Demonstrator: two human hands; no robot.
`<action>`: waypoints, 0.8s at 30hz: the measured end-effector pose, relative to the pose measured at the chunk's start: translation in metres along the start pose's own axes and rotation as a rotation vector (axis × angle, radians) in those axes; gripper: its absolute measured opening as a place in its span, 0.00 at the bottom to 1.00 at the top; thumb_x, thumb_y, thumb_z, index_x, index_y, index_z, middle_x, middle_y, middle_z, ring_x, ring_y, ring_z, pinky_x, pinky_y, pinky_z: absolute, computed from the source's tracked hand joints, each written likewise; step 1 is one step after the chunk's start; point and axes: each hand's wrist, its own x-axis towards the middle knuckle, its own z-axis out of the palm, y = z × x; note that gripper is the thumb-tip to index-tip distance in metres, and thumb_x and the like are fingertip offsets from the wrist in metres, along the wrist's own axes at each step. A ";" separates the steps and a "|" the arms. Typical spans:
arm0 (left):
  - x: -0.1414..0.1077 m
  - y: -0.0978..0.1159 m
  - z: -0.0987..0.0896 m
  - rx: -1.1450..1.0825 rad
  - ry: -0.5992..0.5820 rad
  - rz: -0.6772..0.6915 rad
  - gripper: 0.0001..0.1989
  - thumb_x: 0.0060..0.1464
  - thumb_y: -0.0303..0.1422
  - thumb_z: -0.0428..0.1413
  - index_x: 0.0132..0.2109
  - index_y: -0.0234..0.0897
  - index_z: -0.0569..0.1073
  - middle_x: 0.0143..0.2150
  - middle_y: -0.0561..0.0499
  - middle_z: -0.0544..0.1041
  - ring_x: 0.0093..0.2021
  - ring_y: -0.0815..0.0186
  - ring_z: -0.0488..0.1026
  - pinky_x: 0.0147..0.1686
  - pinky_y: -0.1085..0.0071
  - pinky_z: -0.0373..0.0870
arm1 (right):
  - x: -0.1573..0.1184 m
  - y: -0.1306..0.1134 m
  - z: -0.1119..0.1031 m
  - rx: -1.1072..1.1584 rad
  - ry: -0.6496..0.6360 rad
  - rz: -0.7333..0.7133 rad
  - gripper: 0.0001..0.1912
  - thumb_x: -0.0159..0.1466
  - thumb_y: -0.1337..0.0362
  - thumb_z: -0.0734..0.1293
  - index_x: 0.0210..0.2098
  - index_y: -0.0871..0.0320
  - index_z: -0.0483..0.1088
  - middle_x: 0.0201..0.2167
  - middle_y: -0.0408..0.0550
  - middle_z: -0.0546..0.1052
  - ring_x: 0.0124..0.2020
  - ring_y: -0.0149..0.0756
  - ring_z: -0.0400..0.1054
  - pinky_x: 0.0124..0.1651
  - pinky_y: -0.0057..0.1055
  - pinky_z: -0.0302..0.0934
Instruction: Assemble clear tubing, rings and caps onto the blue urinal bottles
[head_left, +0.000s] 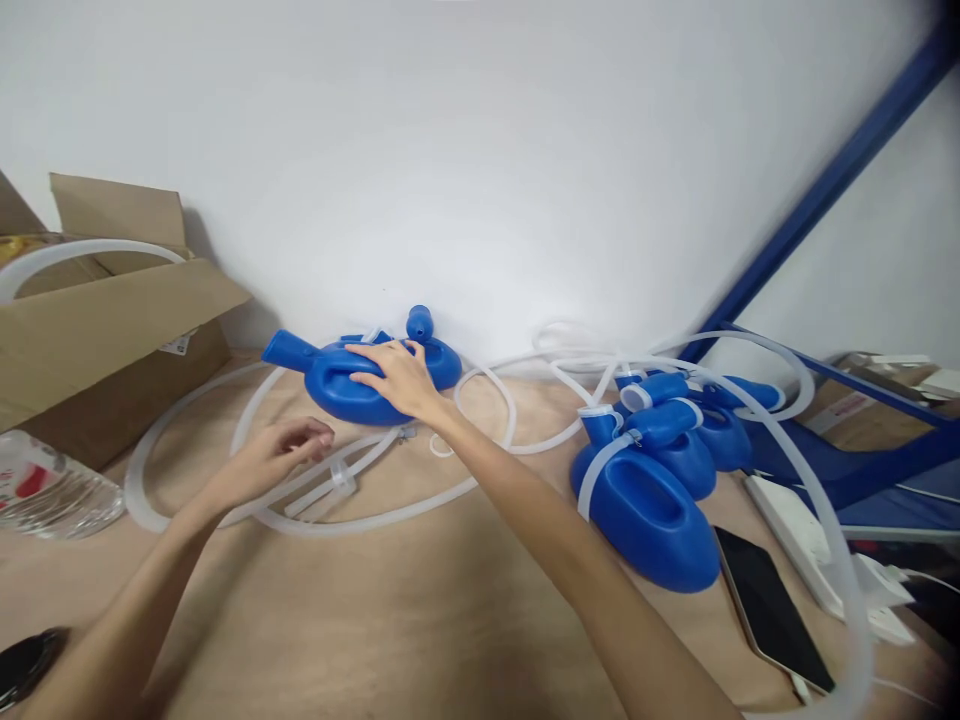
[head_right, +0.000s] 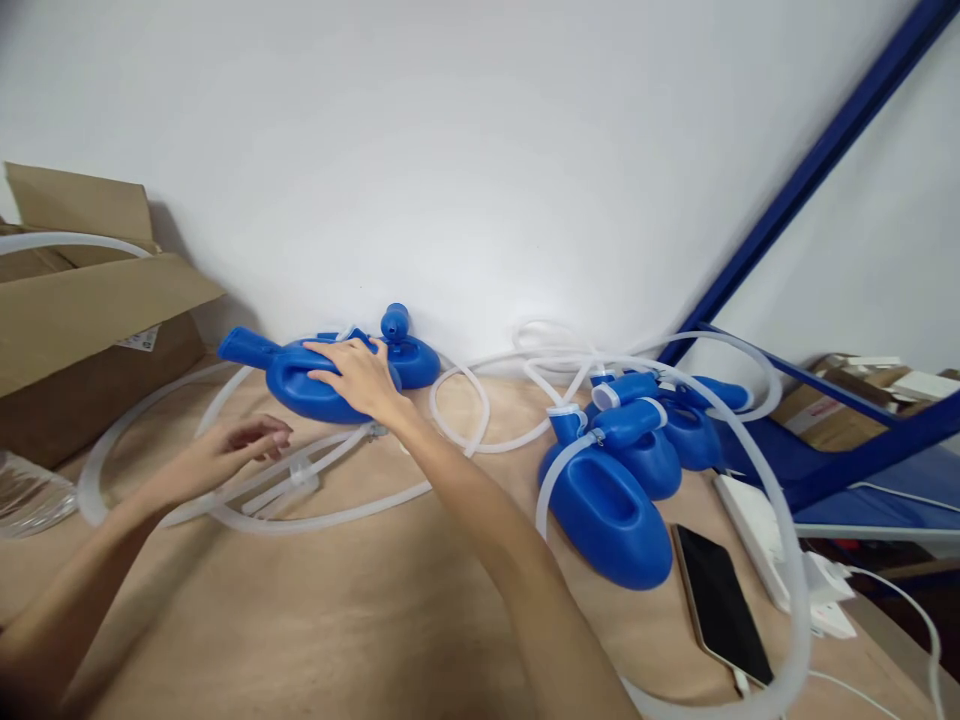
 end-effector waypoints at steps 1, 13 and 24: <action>0.006 -0.008 -0.001 -0.018 0.108 -0.028 0.29 0.59 0.61 0.51 0.45 0.40 0.78 0.41 0.44 0.83 0.42 0.51 0.81 0.44 0.57 0.78 | 0.015 0.001 0.011 -0.029 -0.035 -0.034 0.22 0.75 0.57 0.65 0.66 0.49 0.68 0.64 0.47 0.76 0.67 0.46 0.64 0.75 0.57 0.41; 0.018 -0.070 0.010 0.233 0.466 -0.069 0.29 0.60 0.53 0.51 0.58 0.39 0.71 0.41 0.47 0.80 0.38 0.56 0.78 0.44 0.60 0.74 | 0.046 0.039 0.107 0.266 -0.097 -0.046 0.29 0.73 0.57 0.66 0.72 0.54 0.62 0.71 0.54 0.68 0.73 0.46 0.58 0.74 0.46 0.50; 0.017 -0.085 0.023 0.496 0.268 0.016 0.35 0.66 0.53 0.43 0.75 0.46 0.60 0.53 0.43 0.79 0.46 0.52 0.79 0.42 0.62 0.72 | -0.109 0.168 -0.027 -0.049 0.188 1.043 0.36 0.68 0.64 0.71 0.72 0.67 0.58 0.66 0.72 0.68 0.74 0.67 0.52 0.72 0.64 0.44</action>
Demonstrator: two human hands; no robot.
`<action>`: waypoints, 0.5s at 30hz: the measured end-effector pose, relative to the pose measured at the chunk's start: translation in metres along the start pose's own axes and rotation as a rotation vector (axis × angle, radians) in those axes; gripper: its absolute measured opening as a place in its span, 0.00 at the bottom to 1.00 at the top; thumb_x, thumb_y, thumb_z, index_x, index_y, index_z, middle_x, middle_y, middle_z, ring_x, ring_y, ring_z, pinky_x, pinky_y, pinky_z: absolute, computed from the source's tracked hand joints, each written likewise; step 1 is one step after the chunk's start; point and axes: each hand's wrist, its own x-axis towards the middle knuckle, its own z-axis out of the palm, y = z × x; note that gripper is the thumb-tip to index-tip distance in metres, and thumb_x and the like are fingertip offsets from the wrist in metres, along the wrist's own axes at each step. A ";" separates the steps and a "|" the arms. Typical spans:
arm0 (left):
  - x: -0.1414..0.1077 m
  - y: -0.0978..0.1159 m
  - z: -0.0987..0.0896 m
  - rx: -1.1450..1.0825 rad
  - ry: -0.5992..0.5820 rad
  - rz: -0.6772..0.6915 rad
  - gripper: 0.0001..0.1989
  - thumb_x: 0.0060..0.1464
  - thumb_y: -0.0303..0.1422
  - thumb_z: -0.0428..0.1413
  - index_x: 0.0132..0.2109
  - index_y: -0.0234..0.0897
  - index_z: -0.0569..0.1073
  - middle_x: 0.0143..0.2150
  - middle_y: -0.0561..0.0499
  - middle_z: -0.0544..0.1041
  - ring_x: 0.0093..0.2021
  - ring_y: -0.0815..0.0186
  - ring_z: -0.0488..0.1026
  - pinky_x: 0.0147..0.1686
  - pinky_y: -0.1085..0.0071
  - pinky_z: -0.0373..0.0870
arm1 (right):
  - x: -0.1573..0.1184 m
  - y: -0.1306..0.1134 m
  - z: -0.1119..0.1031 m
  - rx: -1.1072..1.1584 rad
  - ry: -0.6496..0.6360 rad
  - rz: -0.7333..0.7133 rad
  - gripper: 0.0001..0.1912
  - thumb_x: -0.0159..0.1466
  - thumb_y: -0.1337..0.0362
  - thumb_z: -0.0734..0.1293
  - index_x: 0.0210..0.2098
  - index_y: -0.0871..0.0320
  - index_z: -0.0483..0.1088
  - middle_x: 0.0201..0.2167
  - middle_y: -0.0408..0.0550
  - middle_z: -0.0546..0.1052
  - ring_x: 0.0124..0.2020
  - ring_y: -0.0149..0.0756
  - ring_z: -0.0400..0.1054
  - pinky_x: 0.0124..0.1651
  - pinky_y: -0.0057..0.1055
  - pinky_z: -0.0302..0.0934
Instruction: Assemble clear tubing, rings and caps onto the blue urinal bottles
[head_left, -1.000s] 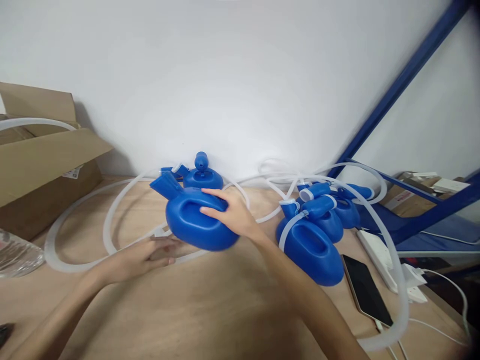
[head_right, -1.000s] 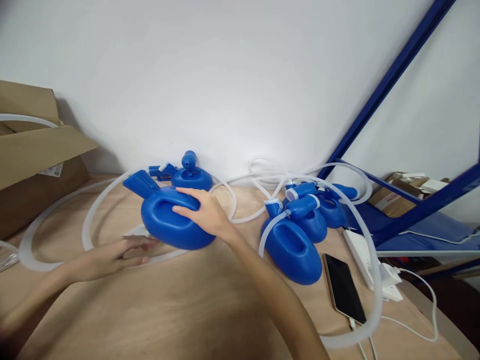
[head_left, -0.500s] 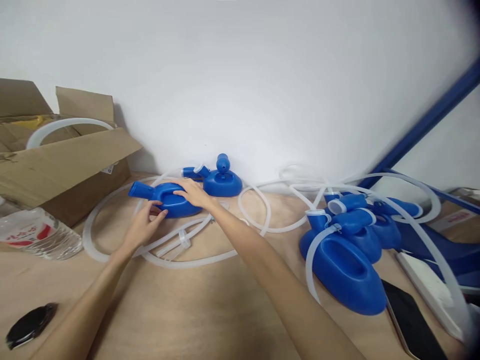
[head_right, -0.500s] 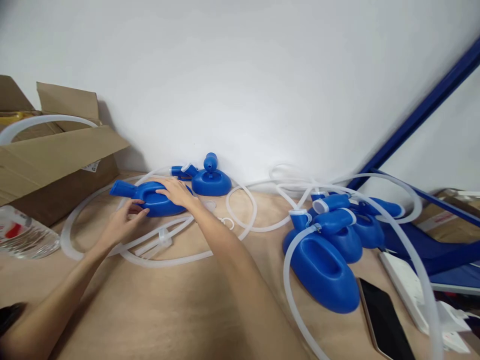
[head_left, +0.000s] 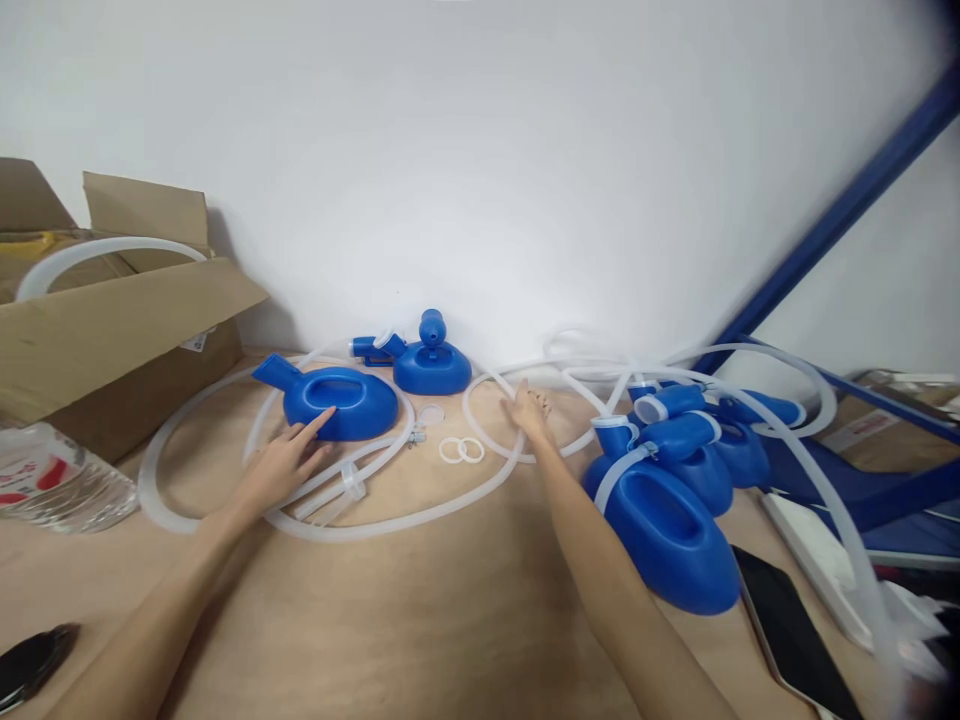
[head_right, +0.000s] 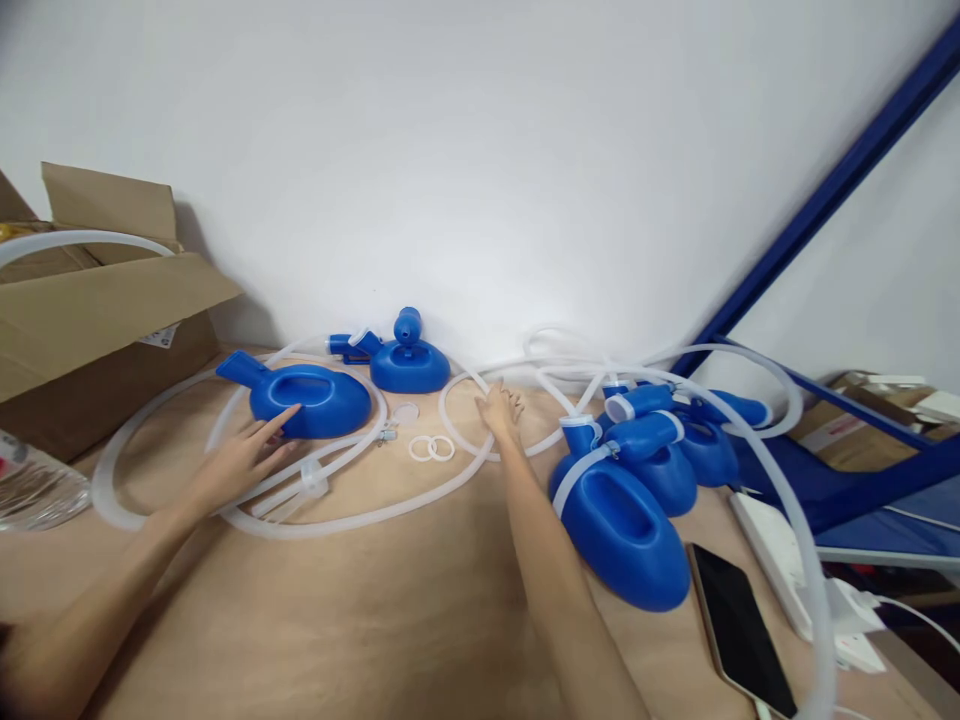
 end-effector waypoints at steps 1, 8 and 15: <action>0.000 -0.001 0.002 0.010 -0.013 0.014 0.35 0.67 0.53 0.43 0.75 0.46 0.60 0.52 0.43 0.79 0.47 0.51 0.79 0.43 0.62 0.72 | 0.004 0.009 -0.002 0.022 -0.027 0.010 0.31 0.69 0.64 0.70 0.68 0.65 0.63 0.63 0.68 0.71 0.70 0.63 0.59 0.70 0.61 0.51; 0.001 -0.003 0.003 -0.001 -0.130 -0.036 0.36 0.67 0.52 0.41 0.78 0.47 0.54 0.58 0.44 0.81 0.51 0.47 0.80 0.45 0.59 0.72 | 0.058 -0.038 -0.020 0.378 -0.077 -0.015 0.20 0.72 0.57 0.69 0.60 0.59 0.70 0.57 0.54 0.75 0.53 0.44 0.74 0.53 0.47 0.73; -0.001 0.003 -0.003 0.031 -0.172 -0.050 0.37 0.68 0.52 0.40 0.78 0.47 0.52 0.57 0.43 0.81 0.50 0.44 0.79 0.46 0.57 0.71 | 0.101 -0.144 -0.070 0.730 0.110 -0.224 0.13 0.77 0.57 0.56 0.59 0.51 0.56 0.46 0.42 0.78 0.32 0.25 0.77 0.27 0.20 0.61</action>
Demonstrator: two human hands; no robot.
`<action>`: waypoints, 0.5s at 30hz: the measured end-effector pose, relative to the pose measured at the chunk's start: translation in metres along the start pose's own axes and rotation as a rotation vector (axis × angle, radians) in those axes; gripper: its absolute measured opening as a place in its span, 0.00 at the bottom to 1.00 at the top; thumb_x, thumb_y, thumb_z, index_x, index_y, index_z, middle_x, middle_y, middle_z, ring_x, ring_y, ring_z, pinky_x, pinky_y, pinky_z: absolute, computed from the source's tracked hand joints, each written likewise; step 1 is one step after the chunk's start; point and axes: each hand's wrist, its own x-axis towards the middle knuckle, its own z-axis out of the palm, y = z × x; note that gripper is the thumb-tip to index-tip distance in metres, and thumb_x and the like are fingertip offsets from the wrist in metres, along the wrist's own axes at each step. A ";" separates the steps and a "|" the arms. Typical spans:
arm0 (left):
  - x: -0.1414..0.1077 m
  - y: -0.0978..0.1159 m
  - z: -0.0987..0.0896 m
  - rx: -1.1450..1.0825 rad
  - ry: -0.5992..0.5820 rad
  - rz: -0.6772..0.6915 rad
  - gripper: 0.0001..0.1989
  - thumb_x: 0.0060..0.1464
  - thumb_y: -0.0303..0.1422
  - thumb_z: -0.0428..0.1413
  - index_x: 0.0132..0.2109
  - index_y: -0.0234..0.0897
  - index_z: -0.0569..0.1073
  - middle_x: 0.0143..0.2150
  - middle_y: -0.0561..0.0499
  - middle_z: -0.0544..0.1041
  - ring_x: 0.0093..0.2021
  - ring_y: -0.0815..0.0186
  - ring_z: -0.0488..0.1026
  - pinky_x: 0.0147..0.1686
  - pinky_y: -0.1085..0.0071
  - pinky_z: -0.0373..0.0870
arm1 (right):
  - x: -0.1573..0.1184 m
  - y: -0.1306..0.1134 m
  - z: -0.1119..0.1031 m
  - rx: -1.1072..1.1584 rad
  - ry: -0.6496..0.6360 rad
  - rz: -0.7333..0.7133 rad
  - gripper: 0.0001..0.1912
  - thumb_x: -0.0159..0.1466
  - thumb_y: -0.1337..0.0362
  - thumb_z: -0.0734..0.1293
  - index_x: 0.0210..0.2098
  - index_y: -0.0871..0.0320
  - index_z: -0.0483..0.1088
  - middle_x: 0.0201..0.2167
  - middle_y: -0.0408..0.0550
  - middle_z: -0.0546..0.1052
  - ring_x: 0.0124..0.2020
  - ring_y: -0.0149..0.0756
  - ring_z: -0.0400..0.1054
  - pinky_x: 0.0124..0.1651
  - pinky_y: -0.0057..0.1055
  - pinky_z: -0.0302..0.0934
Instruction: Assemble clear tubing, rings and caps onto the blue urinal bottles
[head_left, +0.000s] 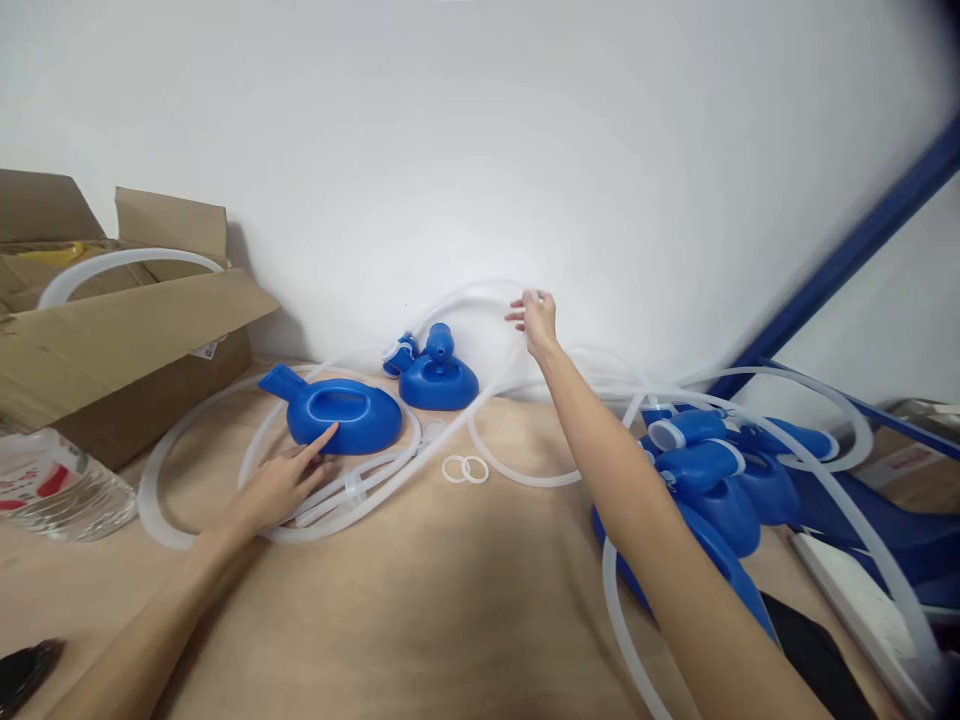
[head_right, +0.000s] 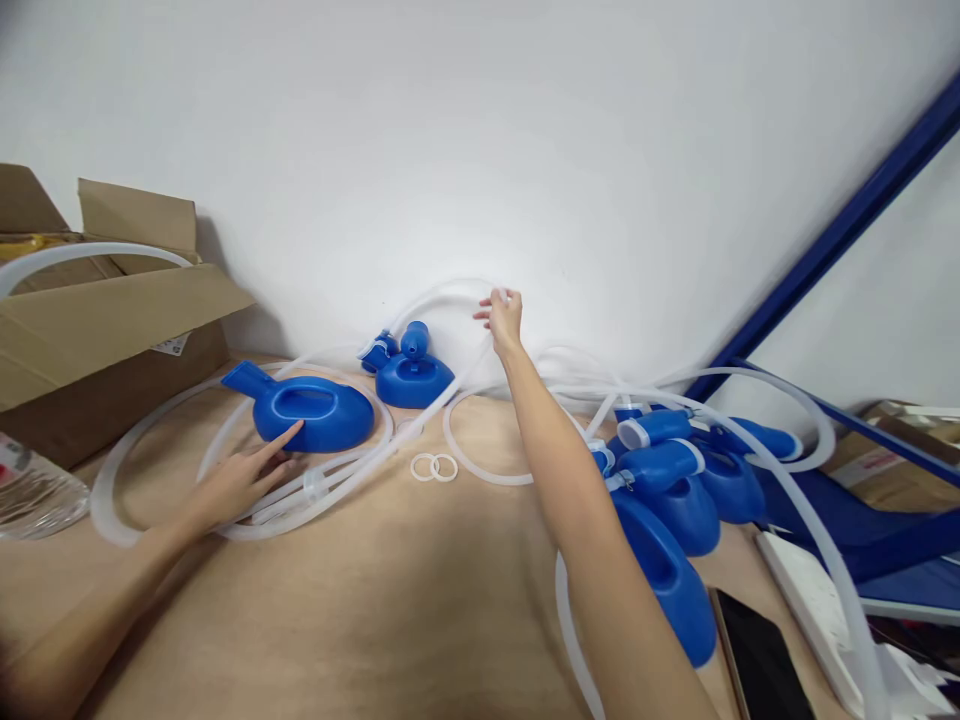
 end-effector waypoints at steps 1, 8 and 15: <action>0.000 0.000 0.000 0.007 -0.009 -0.005 0.36 0.68 0.52 0.39 0.78 0.47 0.52 0.57 0.43 0.81 0.51 0.43 0.79 0.46 0.57 0.71 | 0.005 -0.012 0.006 0.061 0.019 -0.043 0.11 0.77 0.56 0.56 0.57 0.50 0.56 0.45 0.42 0.78 0.31 0.25 0.77 0.26 0.20 0.59; -0.001 0.002 -0.001 -0.035 -0.004 -0.016 0.36 0.68 0.50 0.40 0.78 0.48 0.52 0.55 0.46 0.82 0.49 0.47 0.80 0.44 0.59 0.72 | 0.017 -0.064 0.040 0.498 -0.010 -0.218 0.12 0.75 0.52 0.59 0.53 0.47 0.55 0.52 0.46 0.79 0.43 0.33 0.81 0.35 0.27 0.65; -0.001 0.006 -0.001 -0.207 0.216 0.025 0.32 0.63 0.50 0.46 0.64 0.39 0.75 0.50 0.40 0.82 0.50 0.47 0.78 0.50 0.55 0.73 | 0.009 -0.078 0.040 0.636 -0.047 -0.414 0.16 0.75 0.47 0.55 0.58 0.44 0.57 0.67 0.47 0.70 0.61 0.36 0.73 0.45 0.33 0.70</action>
